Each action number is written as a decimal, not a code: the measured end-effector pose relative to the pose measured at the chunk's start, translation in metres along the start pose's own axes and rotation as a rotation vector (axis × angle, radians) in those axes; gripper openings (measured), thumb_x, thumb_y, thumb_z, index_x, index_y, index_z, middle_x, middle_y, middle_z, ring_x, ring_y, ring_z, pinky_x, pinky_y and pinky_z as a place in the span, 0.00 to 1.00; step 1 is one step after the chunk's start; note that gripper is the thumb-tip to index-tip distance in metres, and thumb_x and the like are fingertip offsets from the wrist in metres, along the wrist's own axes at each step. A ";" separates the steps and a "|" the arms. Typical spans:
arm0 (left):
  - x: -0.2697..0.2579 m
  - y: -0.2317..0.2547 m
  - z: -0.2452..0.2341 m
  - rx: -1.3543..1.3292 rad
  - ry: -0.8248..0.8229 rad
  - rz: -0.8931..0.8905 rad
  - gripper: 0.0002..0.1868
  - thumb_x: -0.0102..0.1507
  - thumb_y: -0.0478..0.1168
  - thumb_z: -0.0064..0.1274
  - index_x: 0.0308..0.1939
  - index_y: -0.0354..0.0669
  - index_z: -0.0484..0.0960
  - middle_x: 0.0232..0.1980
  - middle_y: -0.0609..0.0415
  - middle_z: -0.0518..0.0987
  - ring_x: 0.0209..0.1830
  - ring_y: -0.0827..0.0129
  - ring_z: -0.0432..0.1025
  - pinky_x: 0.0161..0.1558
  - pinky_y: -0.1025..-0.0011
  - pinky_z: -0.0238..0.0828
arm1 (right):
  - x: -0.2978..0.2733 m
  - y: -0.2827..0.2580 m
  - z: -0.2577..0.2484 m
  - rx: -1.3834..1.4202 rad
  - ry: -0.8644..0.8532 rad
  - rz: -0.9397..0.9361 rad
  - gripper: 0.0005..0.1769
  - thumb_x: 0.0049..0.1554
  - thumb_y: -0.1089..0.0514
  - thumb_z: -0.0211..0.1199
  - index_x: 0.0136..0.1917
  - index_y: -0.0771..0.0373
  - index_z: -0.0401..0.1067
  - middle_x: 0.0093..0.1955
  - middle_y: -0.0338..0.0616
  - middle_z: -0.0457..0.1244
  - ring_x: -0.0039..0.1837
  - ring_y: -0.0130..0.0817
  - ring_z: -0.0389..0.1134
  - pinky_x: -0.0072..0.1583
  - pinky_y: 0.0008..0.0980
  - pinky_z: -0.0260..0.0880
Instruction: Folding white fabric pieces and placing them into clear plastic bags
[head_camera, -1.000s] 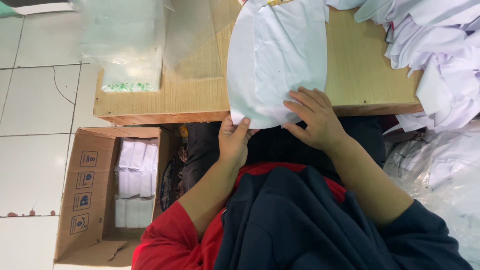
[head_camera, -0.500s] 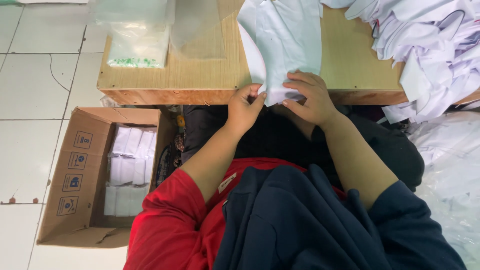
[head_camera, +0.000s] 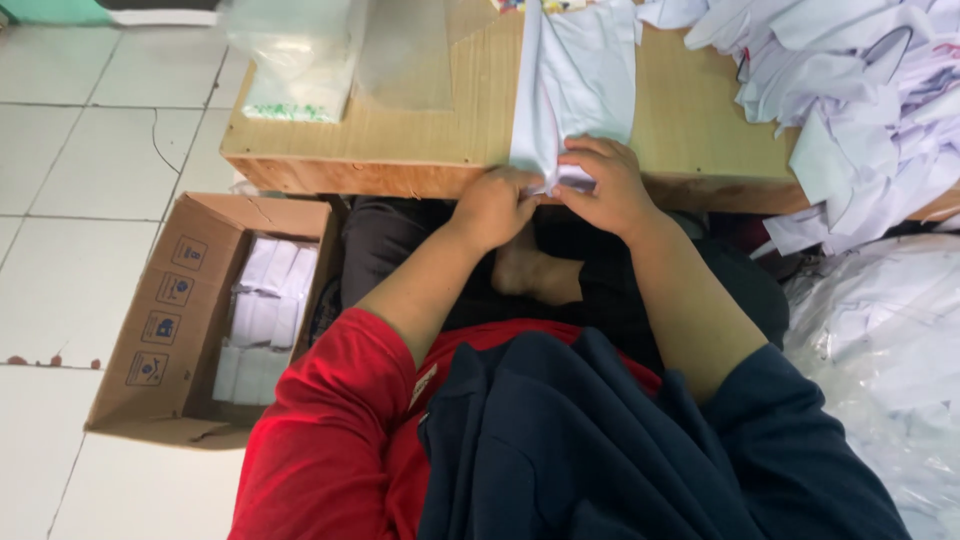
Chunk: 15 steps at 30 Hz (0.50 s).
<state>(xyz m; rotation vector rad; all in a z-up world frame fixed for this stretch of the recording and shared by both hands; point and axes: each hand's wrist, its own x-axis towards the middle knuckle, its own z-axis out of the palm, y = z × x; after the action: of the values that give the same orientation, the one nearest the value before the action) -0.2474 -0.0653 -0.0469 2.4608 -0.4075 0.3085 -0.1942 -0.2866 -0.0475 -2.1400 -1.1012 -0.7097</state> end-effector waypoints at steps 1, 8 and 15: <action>-0.004 0.006 -0.005 0.000 -0.005 -0.007 0.14 0.62 0.45 0.61 0.52 0.51 0.87 0.42 0.47 0.85 0.49 0.52 0.79 0.53 0.58 0.78 | -0.005 0.001 0.002 0.006 -0.004 0.004 0.24 0.48 0.50 0.79 0.56 0.56 0.80 0.63 0.47 0.69 0.65 0.53 0.69 0.65 0.47 0.64; -0.004 0.028 -0.045 0.221 -0.207 -0.120 0.26 0.66 0.60 0.53 0.62 0.53 0.82 0.56 0.45 0.81 0.61 0.51 0.75 0.62 0.55 0.72 | -0.008 0.004 0.008 -0.017 -0.014 0.137 0.32 0.49 0.51 0.77 0.66 0.50 0.74 0.65 0.39 0.67 0.69 0.45 0.65 0.68 0.44 0.58; 0.009 0.002 -0.037 0.308 -0.257 -0.114 0.19 0.67 0.55 0.53 0.59 0.57 0.84 0.50 0.52 0.81 0.56 0.56 0.76 0.59 0.60 0.74 | -0.010 0.001 0.010 -0.006 -0.038 0.204 0.32 0.52 0.51 0.74 0.70 0.48 0.71 0.65 0.39 0.67 0.70 0.44 0.63 0.70 0.45 0.54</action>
<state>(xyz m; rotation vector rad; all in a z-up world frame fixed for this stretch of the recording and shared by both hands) -0.2447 -0.0463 -0.0139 2.8258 -0.3453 0.0041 -0.1961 -0.2848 -0.0616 -2.2397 -0.8846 -0.5804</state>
